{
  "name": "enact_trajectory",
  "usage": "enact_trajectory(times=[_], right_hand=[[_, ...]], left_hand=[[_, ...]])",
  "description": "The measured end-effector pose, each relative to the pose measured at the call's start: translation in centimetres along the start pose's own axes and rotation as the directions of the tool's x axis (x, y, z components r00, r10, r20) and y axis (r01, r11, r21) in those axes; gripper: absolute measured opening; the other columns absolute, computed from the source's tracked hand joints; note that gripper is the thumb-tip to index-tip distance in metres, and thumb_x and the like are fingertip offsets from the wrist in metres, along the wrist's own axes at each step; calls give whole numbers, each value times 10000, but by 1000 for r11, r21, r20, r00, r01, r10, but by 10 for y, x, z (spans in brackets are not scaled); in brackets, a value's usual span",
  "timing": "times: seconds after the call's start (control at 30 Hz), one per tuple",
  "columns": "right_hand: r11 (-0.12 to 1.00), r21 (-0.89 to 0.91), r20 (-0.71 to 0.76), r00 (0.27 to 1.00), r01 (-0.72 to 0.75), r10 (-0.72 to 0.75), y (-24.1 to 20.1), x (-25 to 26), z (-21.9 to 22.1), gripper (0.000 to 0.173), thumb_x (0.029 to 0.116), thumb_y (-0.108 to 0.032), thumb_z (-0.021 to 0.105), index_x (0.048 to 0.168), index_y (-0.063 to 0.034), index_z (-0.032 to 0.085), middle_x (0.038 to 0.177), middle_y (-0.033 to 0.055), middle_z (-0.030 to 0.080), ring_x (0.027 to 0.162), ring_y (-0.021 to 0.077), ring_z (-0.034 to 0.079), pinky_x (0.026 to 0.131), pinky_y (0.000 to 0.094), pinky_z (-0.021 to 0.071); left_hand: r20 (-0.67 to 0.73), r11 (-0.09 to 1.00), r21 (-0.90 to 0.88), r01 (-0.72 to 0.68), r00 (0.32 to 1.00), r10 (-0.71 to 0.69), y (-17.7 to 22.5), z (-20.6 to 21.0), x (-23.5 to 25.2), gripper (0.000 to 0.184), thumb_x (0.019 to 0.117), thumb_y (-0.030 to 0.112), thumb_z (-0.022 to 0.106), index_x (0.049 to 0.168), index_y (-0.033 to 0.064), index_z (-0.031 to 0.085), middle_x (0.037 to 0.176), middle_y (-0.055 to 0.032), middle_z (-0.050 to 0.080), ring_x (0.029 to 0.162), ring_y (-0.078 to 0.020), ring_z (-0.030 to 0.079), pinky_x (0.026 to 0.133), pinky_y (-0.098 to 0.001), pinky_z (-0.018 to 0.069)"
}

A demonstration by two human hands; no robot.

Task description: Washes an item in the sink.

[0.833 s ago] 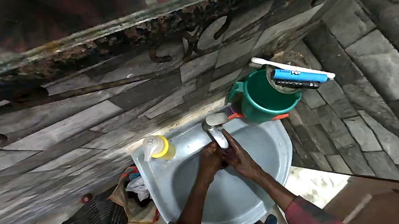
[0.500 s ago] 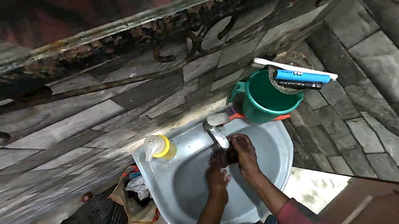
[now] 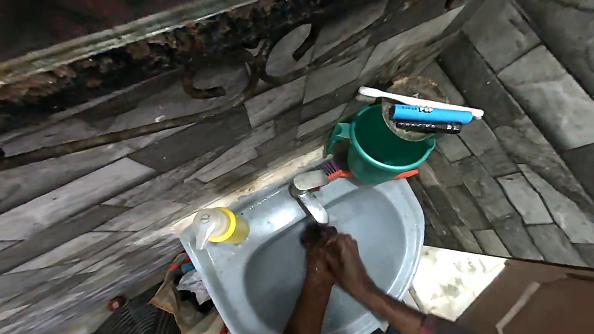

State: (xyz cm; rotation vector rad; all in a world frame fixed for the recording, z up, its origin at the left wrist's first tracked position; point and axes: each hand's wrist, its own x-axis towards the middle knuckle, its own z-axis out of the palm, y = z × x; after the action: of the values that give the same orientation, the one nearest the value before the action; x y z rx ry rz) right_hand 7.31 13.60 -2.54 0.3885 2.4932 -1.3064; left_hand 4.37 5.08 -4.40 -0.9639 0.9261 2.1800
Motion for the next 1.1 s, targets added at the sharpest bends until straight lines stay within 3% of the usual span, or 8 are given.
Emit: enact_trajectory(times=[0.17,0.23,0.37,0.5,0.63,0.83,0.97,1.1], right_hand=[[981,63,-117,975,-184,190,23,55,-13,471,1103,-379,428,1053,34,650,913,223,648,834,347,645,762,548,526],[992,-49,-176,978,-118,108,2,33,-7,400,1092,-301,470,1149,51,652,1050,244,661,971,377,667,870,552,550],[956,-281,-155,980,81,-129,-28,-10,14,329,973,-178,638,1199,58,670,1158,267,652,987,392,695,843,506,591],[981,-192,-62,998,-40,28,3,34,-8,365,1089,-256,465,1207,21,672,1135,225,692,1020,389,689,872,578,556],[970,-40,-230,947,-240,225,7,54,-14,471,1099,-391,419,1131,15,656,1041,240,663,998,407,652,866,615,511],[998,-66,-267,963,7,-24,-17,13,9,508,920,-323,707,1377,-117,626,1546,299,370,1322,505,461,1036,639,430],[992,-24,-171,978,-123,118,-6,39,-12,406,951,-356,716,1210,-49,656,1193,266,601,1025,407,627,823,575,536],[991,81,-175,978,-105,118,-13,42,-22,374,1020,-368,614,1207,-45,612,946,170,662,747,286,659,658,500,567]], left_hand=[[-44,995,-95,42,998,-46,10,16,-4,361,1101,302,422,1394,103,495,1189,-101,644,1002,-212,646,857,-412,554],[-110,999,22,33,993,-30,10,14,5,366,1094,380,405,1321,117,522,1051,-75,640,871,-173,632,737,-368,556],[20,919,390,-55,998,52,10,-9,1,513,1126,383,285,1546,106,382,1487,-138,509,1314,-242,524,1085,-441,442],[-46,989,150,-7,999,14,4,12,10,347,1113,288,380,1399,111,462,1139,-77,600,947,-157,593,801,-359,532],[-24,998,62,22,1000,-21,12,21,13,364,1107,328,388,1395,123,476,1135,-82,613,939,-172,603,798,-375,539],[6,1000,13,2,1000,-2,17,14,0,593,1075,584,244,1300,138,564,1060,-75,650,926,-173,621,800,-388,542],[236,983,-172,60,972,-18,20,6,-12,818,1004,723,113,1447,130,462,1349,-62,601,1229,-182,581,1041,-395,488],[-68,999,-44,22,997,-25,13,-1,-19,520,1099,482,330,1421,107,494,1285,-101,604,1092,-218,609,908,-395,512]])
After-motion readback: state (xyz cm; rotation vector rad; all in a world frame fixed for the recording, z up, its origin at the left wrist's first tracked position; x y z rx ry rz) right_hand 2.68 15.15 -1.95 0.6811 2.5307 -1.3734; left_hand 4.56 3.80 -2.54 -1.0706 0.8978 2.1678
